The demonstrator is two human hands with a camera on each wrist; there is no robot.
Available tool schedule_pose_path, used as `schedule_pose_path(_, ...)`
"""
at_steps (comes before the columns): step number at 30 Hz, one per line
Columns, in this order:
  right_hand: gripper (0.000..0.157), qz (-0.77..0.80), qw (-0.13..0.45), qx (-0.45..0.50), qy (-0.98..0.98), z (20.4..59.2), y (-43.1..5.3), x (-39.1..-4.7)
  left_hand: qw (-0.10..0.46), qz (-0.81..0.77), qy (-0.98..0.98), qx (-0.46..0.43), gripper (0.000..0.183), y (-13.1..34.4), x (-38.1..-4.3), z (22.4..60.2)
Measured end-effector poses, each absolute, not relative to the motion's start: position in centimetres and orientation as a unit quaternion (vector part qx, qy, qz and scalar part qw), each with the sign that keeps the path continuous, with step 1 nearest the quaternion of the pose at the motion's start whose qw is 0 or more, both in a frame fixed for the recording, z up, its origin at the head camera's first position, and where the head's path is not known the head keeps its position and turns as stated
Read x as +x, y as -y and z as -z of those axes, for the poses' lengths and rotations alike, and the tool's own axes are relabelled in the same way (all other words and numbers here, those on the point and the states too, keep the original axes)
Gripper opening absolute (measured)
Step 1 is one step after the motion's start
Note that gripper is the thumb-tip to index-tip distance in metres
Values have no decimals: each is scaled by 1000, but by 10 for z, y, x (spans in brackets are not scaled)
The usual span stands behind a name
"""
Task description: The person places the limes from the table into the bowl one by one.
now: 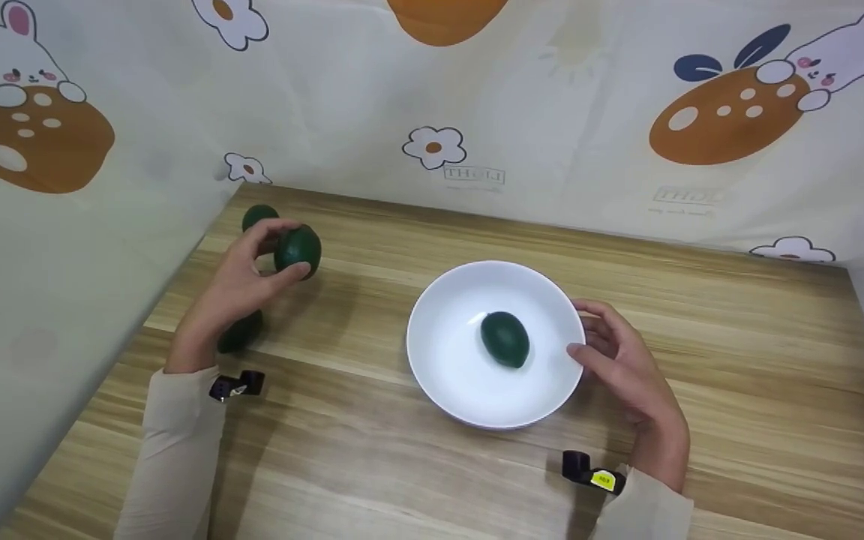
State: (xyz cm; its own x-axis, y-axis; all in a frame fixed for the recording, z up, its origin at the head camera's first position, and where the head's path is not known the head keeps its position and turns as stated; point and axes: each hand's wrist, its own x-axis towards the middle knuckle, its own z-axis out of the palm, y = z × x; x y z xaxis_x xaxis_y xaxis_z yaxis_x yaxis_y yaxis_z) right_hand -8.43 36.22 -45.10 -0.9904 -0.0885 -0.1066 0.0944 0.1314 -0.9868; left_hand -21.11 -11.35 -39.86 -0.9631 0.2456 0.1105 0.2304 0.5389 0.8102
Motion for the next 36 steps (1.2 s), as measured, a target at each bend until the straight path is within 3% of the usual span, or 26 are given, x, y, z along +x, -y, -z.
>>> schedule_pose_path(36,46,671,84,6,-737,450,-362,-84,11,-454,-875,167,53,95,-209,400)
